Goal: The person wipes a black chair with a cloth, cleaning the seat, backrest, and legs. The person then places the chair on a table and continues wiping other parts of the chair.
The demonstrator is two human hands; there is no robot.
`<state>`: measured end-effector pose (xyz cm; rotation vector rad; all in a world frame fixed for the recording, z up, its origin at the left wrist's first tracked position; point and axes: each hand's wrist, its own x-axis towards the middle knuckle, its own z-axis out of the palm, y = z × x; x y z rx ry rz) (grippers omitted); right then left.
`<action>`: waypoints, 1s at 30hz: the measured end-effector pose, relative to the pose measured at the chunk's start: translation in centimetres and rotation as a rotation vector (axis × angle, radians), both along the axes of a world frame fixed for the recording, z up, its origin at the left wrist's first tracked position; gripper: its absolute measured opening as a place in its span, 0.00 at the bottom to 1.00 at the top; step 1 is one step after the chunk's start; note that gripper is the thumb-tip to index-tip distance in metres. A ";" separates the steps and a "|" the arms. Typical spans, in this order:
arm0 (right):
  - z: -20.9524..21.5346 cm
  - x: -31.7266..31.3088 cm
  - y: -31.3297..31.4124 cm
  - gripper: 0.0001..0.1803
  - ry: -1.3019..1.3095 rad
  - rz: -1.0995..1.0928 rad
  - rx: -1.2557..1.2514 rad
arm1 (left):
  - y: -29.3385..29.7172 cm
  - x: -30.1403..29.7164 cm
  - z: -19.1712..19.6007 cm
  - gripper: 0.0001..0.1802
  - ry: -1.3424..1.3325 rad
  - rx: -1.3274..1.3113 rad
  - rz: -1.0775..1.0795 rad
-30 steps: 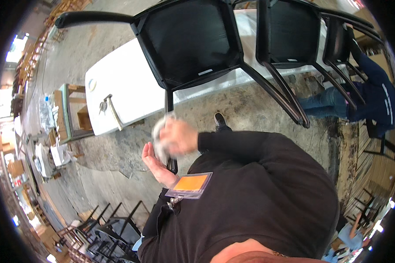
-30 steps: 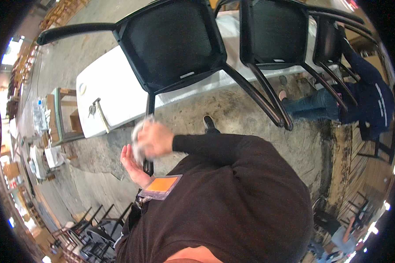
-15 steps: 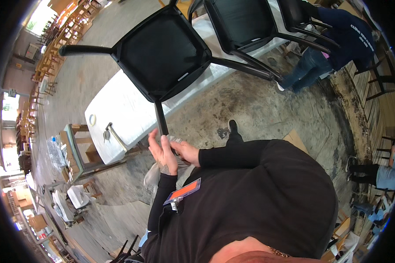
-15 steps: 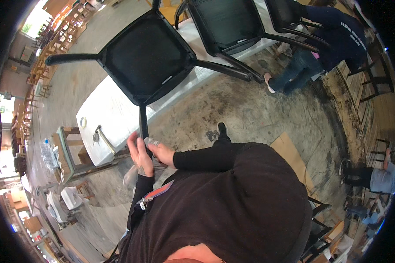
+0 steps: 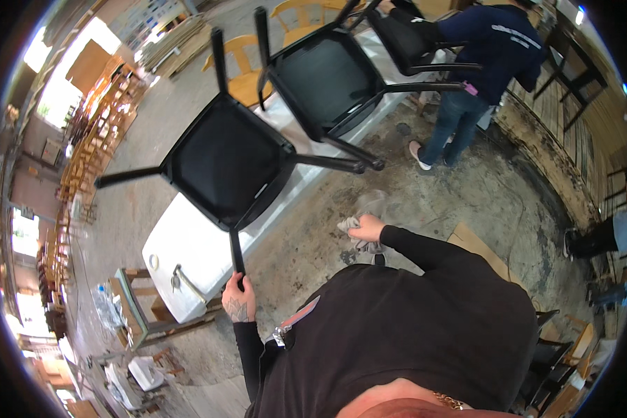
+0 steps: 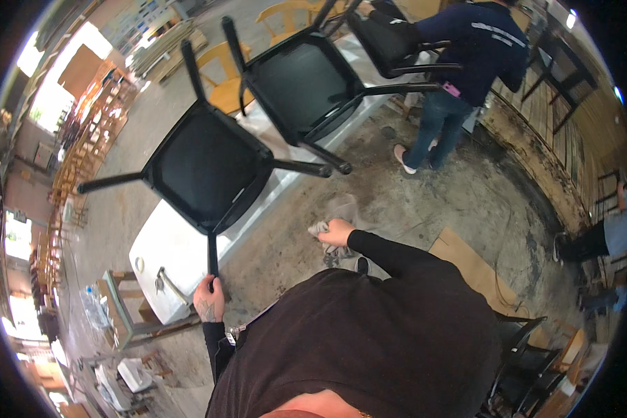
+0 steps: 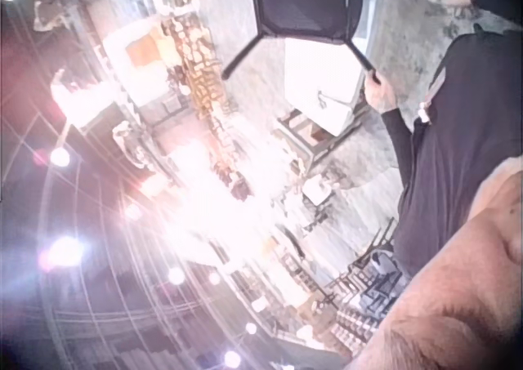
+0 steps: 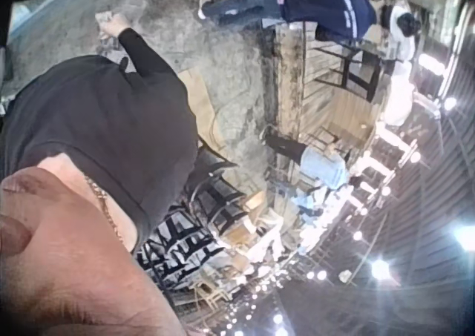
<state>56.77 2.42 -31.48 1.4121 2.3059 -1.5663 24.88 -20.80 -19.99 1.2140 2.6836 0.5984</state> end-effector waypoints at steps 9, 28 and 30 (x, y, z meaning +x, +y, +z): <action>10.5 0.8 -1.3 0.29 0.935 0.176 -0.271 | 12.1 16.1 -1.0 0.26 -1.908 0.239 -0.044; 0.0 9.5 1.8 0.25 0.360 -0.350 -0.094 | 26.7 1.7 4.1 0.12 -0.473 0.808 -0.380; -2.4 9.2 1.5 0.26 0.240 -0.421 0.003 | 29.2 -1.2 2.7 0.17 -0.428 0.705 -0.342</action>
